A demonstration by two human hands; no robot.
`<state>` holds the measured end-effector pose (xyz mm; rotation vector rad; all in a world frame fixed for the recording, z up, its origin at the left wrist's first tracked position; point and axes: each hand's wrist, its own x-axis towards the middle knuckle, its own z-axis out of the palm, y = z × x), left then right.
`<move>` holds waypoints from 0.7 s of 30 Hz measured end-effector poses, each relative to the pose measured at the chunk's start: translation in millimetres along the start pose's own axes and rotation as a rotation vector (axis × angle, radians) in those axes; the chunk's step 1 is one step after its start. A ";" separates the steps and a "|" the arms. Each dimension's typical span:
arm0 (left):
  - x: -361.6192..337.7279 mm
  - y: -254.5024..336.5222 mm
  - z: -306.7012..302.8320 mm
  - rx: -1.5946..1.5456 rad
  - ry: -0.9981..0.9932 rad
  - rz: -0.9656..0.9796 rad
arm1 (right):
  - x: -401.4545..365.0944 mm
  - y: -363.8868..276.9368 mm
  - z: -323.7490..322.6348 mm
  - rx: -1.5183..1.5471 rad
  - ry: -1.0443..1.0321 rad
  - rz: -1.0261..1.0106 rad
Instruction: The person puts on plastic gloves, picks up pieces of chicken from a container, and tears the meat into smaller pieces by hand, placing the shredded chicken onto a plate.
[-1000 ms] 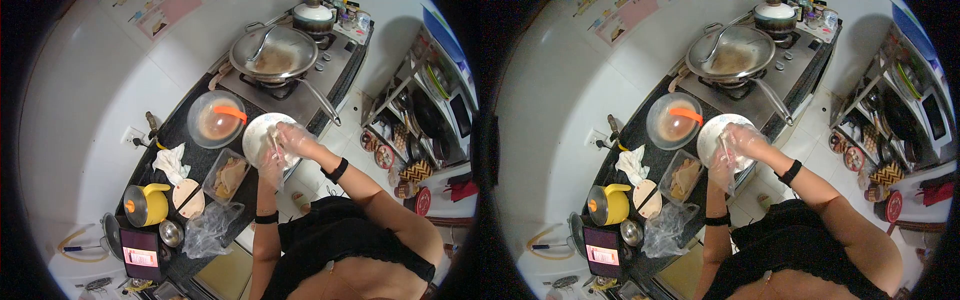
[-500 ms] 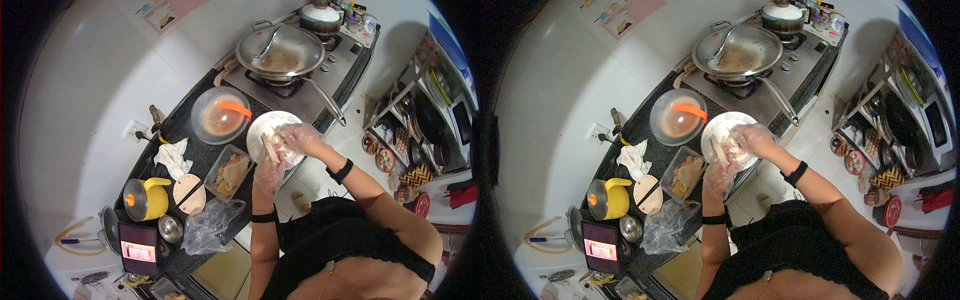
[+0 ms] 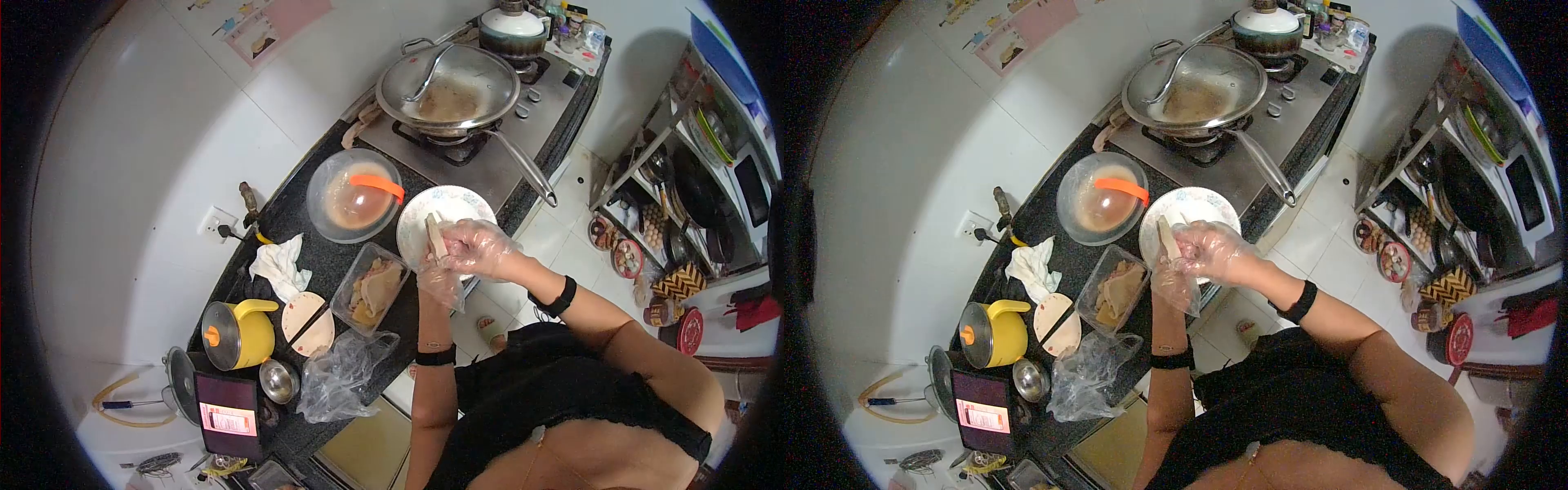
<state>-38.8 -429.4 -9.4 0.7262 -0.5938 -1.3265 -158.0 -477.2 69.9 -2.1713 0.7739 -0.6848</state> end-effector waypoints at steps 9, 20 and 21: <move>-4.1 -2.1 6.6 0.199 0.145 0.023 | 6.8 0.1 -5.2 0.014 -0.024 0.027; -9.2 11.1 31.7 0.102 0.267 -0.111 | 7.6 11.7 -7.0 -0.038 0.001 0.118; -7.0 7.4 24.9 0.139 0.221 -0.101 | 8.2 12.6 -8.9 -0.141 -0.033 0.058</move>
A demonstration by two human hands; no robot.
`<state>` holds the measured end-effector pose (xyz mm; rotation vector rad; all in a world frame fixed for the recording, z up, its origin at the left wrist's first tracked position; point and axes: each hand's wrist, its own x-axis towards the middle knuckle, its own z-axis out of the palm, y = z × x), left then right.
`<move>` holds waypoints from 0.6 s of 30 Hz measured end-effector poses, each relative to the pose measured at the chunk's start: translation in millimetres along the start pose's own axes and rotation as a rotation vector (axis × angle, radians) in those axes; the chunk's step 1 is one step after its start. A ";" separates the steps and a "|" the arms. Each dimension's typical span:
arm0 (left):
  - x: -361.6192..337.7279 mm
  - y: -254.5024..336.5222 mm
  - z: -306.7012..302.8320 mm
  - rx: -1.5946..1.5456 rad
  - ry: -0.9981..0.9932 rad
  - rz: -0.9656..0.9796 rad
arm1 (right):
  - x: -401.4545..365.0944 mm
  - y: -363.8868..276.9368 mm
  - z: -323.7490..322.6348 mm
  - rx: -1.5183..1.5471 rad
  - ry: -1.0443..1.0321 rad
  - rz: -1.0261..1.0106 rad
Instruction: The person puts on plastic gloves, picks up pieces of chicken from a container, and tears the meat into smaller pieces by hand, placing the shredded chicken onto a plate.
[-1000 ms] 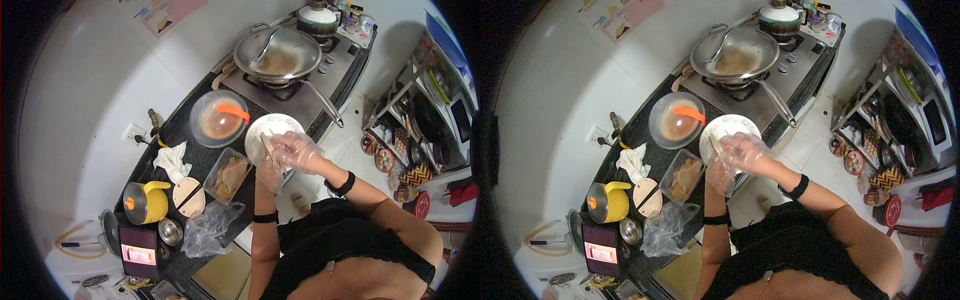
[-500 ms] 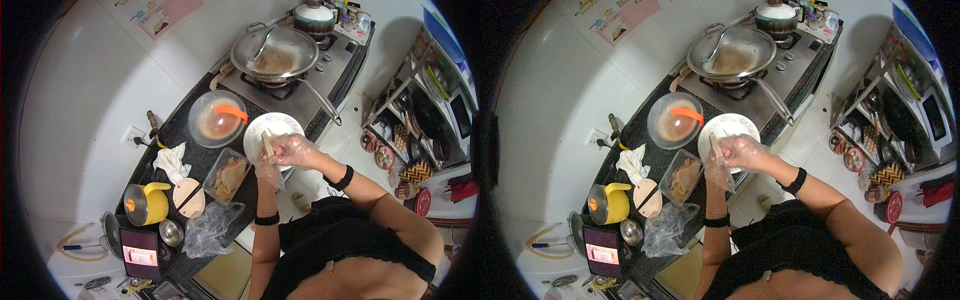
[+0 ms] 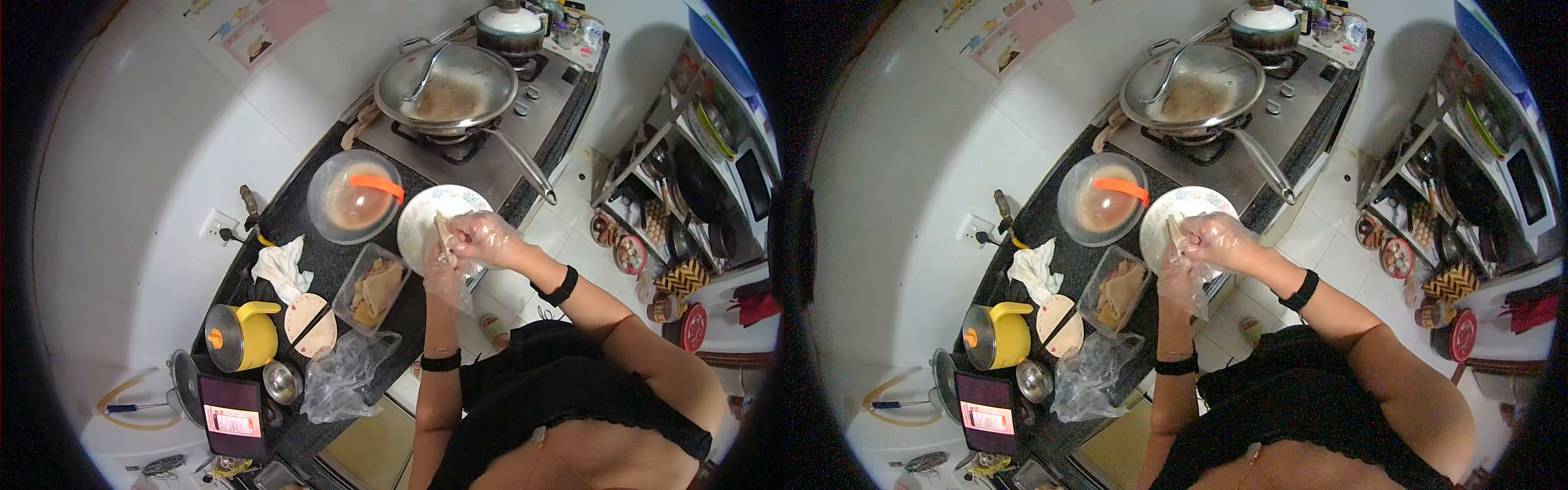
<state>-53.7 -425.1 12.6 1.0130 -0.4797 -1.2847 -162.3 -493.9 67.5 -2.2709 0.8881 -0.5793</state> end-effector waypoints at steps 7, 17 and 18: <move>32.3 -56.5 -67.0 0.865 -0.341 0.364 | 5.8 5.3 -15.3 -0.040 0.049 -0.287; 2.7 -13.4 -30.7 -0.070 -0.287 -0.181 | 7.4 14.5 -13.7 -0.083 -0.001 -0.208; -1.9 -7.7 -25.8 -0.068 -0.290 -0.212 | 7.7 15.8 -13.3 -0.090 -0.003 -0.201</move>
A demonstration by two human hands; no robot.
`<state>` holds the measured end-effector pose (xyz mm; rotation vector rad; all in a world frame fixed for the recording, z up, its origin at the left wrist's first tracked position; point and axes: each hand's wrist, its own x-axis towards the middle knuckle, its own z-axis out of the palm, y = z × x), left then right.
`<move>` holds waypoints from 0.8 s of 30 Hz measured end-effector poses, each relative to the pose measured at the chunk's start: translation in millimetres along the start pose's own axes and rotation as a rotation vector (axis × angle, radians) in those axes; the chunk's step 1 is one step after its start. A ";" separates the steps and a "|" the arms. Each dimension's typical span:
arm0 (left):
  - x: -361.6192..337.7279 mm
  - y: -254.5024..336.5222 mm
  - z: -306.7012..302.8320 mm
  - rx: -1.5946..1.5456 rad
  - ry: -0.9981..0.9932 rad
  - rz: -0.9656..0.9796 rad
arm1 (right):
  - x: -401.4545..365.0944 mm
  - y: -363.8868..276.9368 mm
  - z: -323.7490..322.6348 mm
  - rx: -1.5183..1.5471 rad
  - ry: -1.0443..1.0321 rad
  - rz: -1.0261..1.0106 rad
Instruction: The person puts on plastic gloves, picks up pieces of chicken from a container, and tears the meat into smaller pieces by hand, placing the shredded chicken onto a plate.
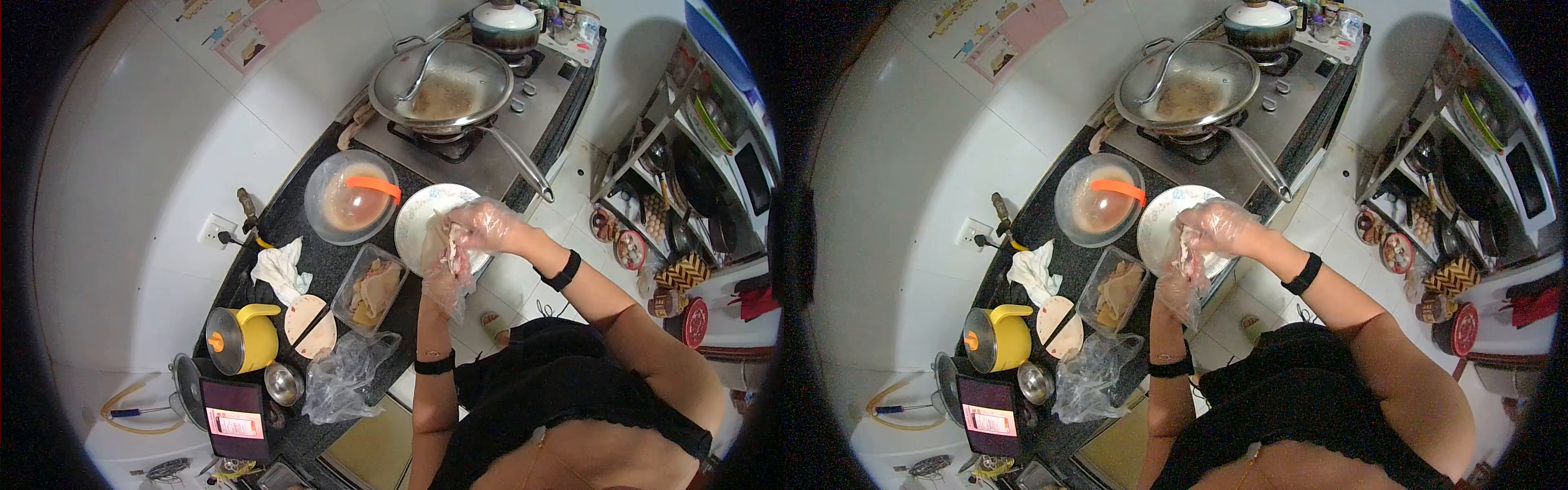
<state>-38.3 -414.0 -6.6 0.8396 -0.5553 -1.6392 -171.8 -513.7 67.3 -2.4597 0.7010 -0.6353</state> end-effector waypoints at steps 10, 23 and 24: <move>7.4 -39.4 -57.8 0.983 -0.041 0.318 | -2.5 15.7 27.0 0.379 0.176 0.223; -8.7 10.2 -8.4 -0.032 0.047 -0.046 | -5.0 -5.3 13.4 -0.045 -0.032 -0.203; -8.8 12.3 -5.0 -0.087 0.088 -0.078 | -4.6 -5.2 13.1 -0.082 -0.051 -0.187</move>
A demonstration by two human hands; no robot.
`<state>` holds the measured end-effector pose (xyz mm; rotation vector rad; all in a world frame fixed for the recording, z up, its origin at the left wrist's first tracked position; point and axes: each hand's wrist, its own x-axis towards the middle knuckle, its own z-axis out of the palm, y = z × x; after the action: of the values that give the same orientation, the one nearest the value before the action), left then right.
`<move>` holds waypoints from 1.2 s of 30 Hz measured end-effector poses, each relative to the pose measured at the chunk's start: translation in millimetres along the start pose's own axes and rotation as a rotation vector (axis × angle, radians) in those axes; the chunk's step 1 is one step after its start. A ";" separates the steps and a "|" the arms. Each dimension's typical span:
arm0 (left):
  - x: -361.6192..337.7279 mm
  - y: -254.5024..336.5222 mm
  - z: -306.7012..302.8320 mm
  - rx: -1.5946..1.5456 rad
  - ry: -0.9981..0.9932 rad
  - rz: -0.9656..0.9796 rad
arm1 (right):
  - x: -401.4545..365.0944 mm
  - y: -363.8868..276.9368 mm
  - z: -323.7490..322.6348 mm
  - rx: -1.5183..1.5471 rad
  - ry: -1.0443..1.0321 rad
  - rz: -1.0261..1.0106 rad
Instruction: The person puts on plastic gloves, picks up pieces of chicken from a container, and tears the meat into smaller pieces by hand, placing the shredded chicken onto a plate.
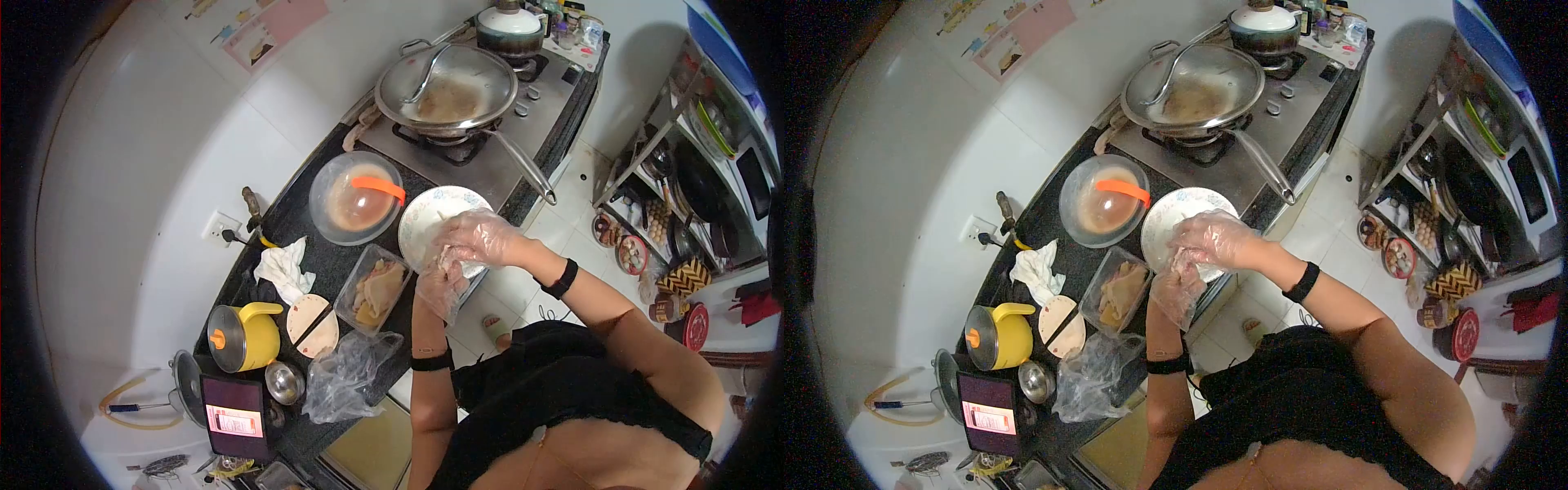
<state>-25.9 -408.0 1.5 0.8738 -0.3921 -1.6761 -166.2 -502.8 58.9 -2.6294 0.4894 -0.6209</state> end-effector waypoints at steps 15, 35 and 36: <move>-6.1 -10.4 -11.3 -0.281 -0.173 -0.024 | 4.3 8.6 4.3 0.328 0.113 0.100; -269.7 -63.7 -53.5 -0.175 1.005 0.701 | 50.9 -101.7 84.3 0.320 -0.053 -0.052; -284.8 -66.2 -64.6 -0.225 1.046 0.751 | 58.4 -129.5 85.8 0.244 -0.252 -0.098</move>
<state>-3.6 -109.6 11.7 1.1173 0.1895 -0.4345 -44.3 -390.5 66.4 -2.4619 0.1958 -0.3454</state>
